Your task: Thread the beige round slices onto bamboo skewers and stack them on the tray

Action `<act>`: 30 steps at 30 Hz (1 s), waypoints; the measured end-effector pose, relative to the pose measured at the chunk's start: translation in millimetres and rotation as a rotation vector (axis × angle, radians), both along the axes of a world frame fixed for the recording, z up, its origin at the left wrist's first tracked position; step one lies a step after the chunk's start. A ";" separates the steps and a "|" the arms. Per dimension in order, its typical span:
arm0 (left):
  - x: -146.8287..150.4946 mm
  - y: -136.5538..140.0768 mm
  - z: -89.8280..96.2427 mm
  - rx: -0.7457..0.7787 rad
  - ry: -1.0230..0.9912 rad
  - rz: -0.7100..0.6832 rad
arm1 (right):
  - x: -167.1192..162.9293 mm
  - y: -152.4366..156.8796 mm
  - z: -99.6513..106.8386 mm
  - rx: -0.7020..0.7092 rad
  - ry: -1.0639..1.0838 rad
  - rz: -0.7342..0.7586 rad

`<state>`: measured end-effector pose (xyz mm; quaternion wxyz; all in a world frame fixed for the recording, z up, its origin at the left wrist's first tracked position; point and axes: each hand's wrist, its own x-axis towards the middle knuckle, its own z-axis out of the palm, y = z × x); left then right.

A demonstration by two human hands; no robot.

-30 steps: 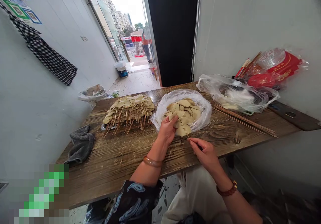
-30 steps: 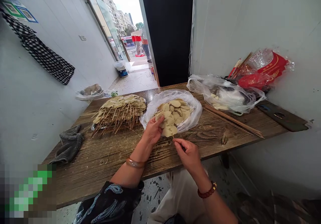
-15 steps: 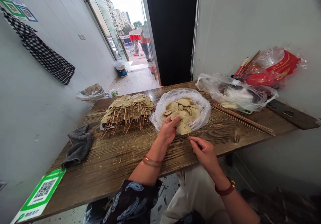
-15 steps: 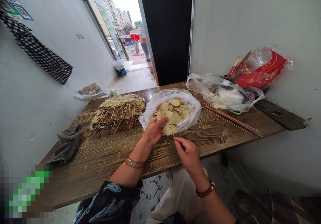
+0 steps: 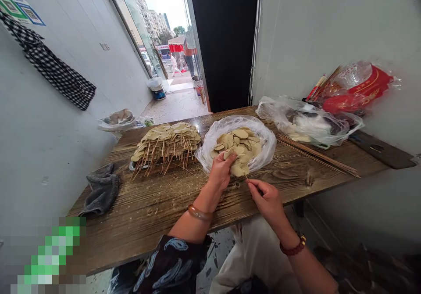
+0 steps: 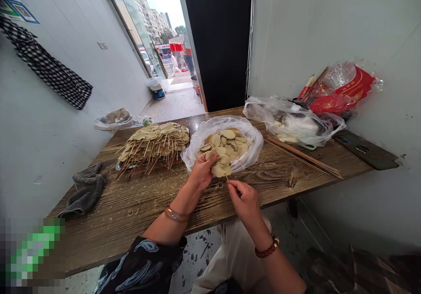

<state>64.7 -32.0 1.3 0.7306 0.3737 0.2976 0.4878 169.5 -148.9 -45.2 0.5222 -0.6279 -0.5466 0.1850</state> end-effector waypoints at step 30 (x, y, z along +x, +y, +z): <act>2.1 -12.2 5.6 -0.099 0.007 -0.261 | -6.6 0.1 5.8 0.133 0.137 -0.237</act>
